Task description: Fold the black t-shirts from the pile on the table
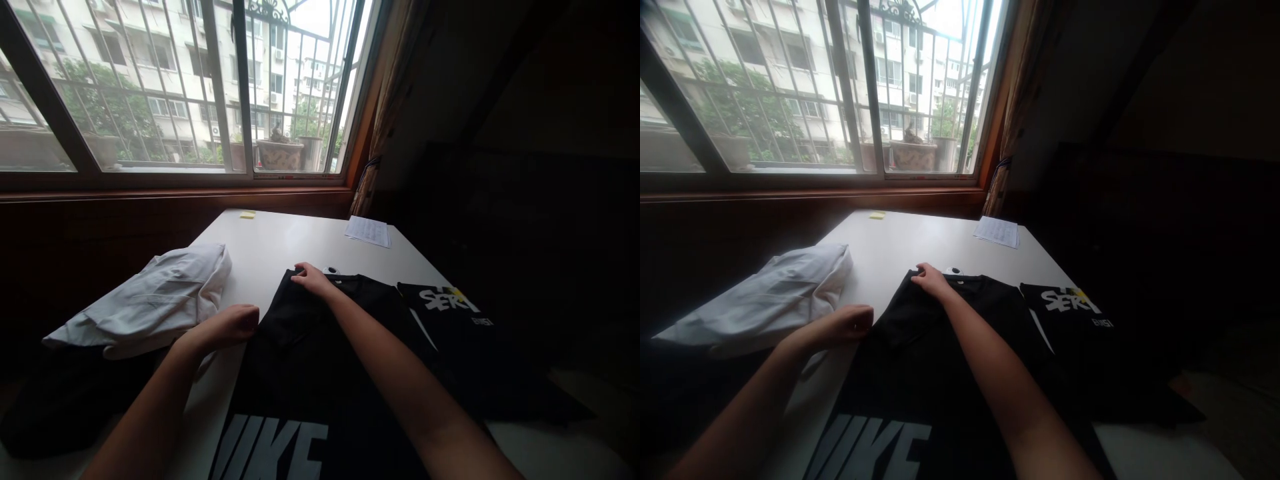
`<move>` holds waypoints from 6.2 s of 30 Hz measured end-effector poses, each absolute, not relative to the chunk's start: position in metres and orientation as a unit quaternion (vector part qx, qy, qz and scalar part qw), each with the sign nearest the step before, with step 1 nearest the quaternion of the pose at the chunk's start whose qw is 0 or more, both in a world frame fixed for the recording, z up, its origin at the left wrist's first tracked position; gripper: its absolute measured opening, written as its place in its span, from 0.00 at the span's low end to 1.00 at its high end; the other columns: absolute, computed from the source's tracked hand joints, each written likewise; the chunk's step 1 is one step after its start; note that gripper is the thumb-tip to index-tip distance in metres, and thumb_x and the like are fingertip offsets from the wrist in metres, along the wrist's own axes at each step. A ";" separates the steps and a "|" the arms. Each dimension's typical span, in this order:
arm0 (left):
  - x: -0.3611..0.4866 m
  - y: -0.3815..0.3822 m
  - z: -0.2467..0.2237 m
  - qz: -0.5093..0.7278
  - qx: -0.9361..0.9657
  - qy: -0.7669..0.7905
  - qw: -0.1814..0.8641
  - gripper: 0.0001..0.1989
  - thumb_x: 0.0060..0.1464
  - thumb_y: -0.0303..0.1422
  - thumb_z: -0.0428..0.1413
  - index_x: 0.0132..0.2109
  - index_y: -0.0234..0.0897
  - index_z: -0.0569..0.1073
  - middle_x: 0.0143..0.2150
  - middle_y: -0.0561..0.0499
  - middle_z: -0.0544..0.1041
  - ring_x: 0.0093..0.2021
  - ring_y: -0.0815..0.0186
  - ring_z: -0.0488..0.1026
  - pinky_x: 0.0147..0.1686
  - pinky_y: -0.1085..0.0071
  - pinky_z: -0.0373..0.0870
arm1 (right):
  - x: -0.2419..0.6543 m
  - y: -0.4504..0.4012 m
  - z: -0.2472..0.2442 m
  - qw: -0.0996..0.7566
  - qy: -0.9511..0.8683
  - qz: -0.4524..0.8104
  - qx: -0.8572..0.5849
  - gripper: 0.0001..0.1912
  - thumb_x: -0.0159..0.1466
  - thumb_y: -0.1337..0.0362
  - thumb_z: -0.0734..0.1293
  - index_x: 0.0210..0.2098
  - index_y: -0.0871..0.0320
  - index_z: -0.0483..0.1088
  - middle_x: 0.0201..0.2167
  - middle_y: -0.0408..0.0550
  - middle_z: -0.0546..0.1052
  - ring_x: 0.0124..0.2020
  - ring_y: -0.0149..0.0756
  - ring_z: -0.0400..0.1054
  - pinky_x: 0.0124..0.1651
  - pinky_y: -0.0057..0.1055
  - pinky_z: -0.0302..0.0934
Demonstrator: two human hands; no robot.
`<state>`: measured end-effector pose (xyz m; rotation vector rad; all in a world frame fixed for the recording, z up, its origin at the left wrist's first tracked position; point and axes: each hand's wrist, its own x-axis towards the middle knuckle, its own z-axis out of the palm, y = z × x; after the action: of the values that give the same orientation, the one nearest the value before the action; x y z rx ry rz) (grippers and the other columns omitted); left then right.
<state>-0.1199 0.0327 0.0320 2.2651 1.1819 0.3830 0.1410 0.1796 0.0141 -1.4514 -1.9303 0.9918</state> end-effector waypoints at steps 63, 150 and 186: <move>-0.050 0.043 -0.013 0.118 0.873 0.474 0.005 0.31 0.71 0.47 0.43 0.74 0.40 0.53 0.75 0.43 0.53 0.75 0.52 0.48 0.71 0.46 0.47 | 0.085 0.219 -0.016 0.140 -0.861 0.058 -0.486 0.21 0.73 0.48 0.60 0.60 0.49 0.69 0.52 0.53 0.73 0.54 0.45 0.65 0.55 0.38 0.58; -0.029 0.168 -0.020 0.048 0.784 0.617 0.031 0.40 0.67 0.56 0.32 0.75 0.36 0.49 0.77 0.47 0.42 0.77 0.58 0.37 0.73 0.49 0.37 | 0.252 0.200 -0.018 0.049 -0.812 0.101 -0.573 0.42 0.71 0.40 0.45 0.75 0.61 0.42 0.76 0.49 0.38 0.76 0.38 0.30 0.75 0.42 0.27; -0.045 0.179 -0.016 0.042 0.760 0.647 0.042 0.39 0.67 0.55 0.32 0.75 0.38 0.48 0.77 0.47 0.42 0.77 0.58 0.37 0.73 0.50 0.37 | 0.233 0.227 -0.018 0.041 -0.831 0.096 -0.546 0.43 0.71 0.39 0.44 0.75 0.60 0.43 0.77 0.49 0.38 0.76 0.39 0.31 0.75 0.42 0.28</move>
<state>-0.0448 0.1786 -0.0158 2.3255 1.9805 0.1287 0.2332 0.2266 -0.0178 -1.6736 -2.5450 0.2953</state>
